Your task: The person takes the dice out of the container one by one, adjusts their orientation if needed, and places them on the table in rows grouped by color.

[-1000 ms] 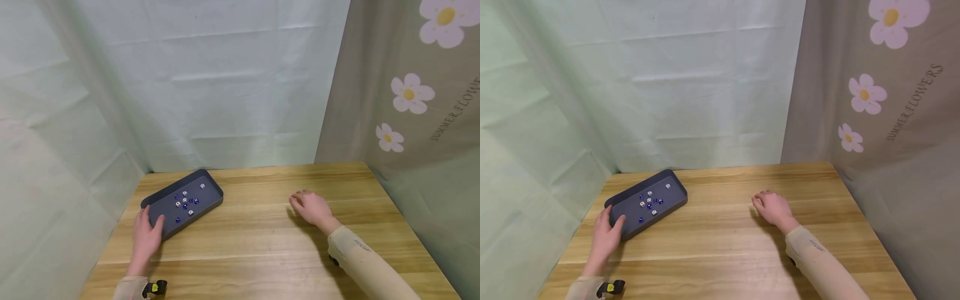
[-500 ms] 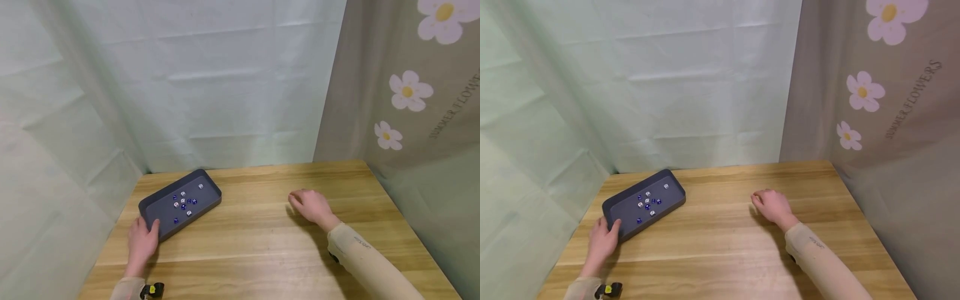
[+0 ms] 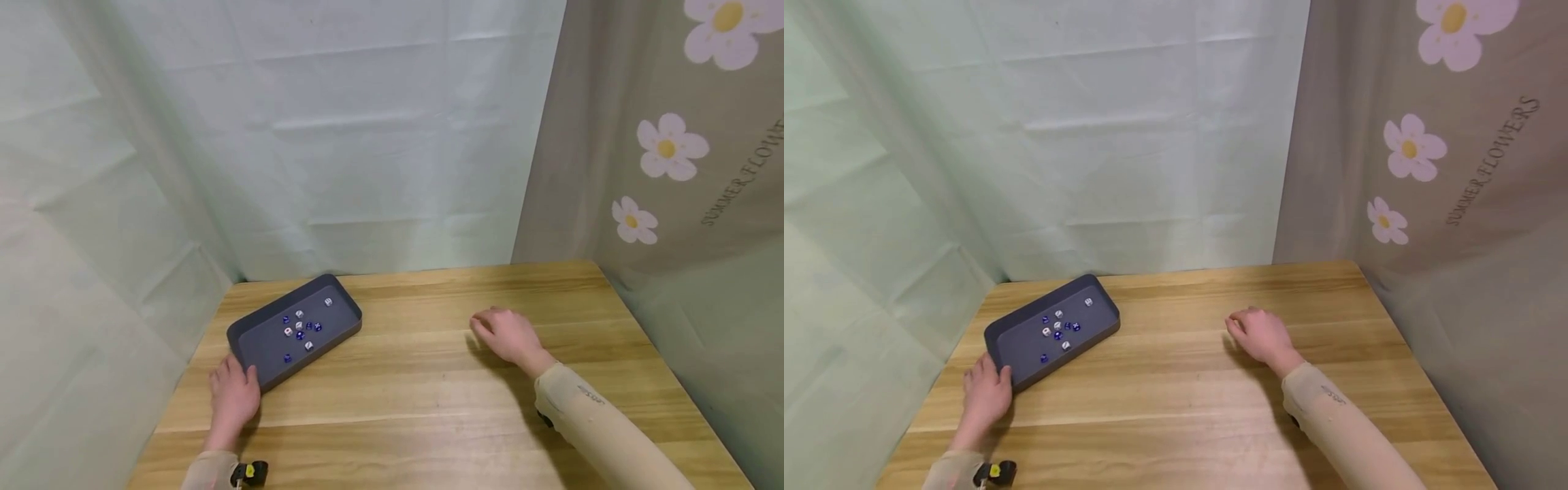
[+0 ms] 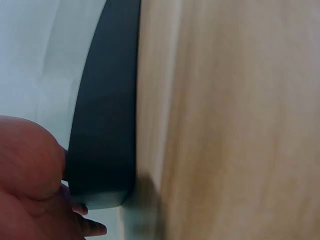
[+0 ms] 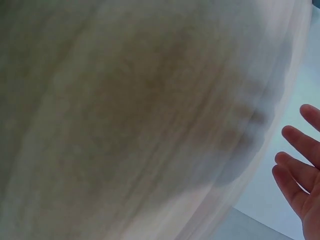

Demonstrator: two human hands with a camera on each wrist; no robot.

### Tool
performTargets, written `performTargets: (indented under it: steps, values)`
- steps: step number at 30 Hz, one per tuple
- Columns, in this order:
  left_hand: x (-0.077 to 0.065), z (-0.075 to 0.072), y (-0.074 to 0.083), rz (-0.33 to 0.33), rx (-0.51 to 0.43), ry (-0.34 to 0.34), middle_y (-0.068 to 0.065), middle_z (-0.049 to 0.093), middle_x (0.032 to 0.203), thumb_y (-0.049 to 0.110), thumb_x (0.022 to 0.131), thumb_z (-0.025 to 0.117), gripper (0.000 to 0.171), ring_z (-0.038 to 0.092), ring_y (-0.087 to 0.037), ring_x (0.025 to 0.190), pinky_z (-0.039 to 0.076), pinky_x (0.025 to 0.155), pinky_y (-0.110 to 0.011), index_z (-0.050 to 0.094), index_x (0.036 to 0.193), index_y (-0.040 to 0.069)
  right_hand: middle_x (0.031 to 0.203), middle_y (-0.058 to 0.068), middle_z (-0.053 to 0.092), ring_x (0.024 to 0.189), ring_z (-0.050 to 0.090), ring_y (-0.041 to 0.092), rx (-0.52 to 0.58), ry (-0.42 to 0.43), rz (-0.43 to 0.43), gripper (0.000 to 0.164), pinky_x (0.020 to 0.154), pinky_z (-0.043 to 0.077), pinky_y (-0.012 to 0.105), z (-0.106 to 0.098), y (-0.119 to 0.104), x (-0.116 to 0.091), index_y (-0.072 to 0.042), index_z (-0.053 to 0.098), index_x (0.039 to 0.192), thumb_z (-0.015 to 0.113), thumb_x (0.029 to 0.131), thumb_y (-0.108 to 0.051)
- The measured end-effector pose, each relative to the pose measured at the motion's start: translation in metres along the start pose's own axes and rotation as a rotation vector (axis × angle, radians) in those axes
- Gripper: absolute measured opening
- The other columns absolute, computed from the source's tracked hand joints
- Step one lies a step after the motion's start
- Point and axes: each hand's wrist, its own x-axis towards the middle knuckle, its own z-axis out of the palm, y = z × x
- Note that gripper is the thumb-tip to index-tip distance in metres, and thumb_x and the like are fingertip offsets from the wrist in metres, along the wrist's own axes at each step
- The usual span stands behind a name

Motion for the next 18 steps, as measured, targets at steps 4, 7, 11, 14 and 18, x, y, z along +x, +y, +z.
performTargets:
  steps: [4,7,11,14,18]
  values:
    - [-0.001,0.002,0.0,0.0,-0.023,-0.009,-0.052,0.007,0.16,0.013,0.111,0.036,0.069,0.001,-0.07,0.148,0.0,0.123,-0.072,0.002,0.157,-0.026,0.126,0.012,0.077,0.128,0.065,0.046,-0.023,0.006,-0.017,0.039,0.105,0.051,0.064,0.002,0.001,-0.001,-0.01,0.079,0.125,0.057,0.111,-0.039]
    - [0.0,0.003,-0.002,-0.029,-0.023,-0.038,-0.05,0.001,0.162,0.018,0.114,0.032,0.07,-0.004,-0.068,0.15,-0.002,0.123,-0.073,-0.004,0.158,-0.023,0.127,0.012,0.076,0.133,0.061,0.047,-0.024,0.004,-0.022,0.038,0.107,0.049,0.064,0.003,-0.001,-0.003,-0.01,0.079,0.125,0.057,0.111,-0.038]
    - [0.003,0.002,-0.002,-0.046,0.007,-0.058,-0.048,-0.002,0.164,0.022,0.115,0.032,0.072,-0.006,-0.067,0.151,0.002,0.121,-0.075,-0.005,0.159,-0.022,0.13,0.013,0.075,0.138,0.056,0.05,-0.006,0.002,-0.023,0.037,0.11,0.045,0.066,0.002,-0.004,-0.003,-0.01,0.079,0.125,0.058,0.111,-0.037]
    - [0.007,0.004,0.001,-0.034,0.029,-0.048,-0.047,-0.001,0.165,0.021,0.115,0.035,0.073,-0.005,-0.066,0.152,0.004,0.121,-0.076,-0.003,0.159,-0.022,0.131,0.012,0.074,0.141,0.052,0.051,0.001,0.011,-0.026,0.036,0.113,0.042,0.067,0.0,-0.004,0.0,-0.01,0.078,0.126,0.058,0.111,-0.037]
    - [0.01,0.007,0.006,-0.021,0.053,-0.051,-0.046,0.0,0.166,0.022,0.115,0.035,0.073,-0.006,-0.065,0.153,0.007,0.12,-0.078,-0.002,0.159,-0.022,0.133,0.012,0.074,0.143,0.049,0.051,-0.005,0.02,-0.033,0.037,0.114,0.04,0.067,-0.001,-0.003,0.004,-0.01,0.078,0.127,0.057,0.111,-0.037]
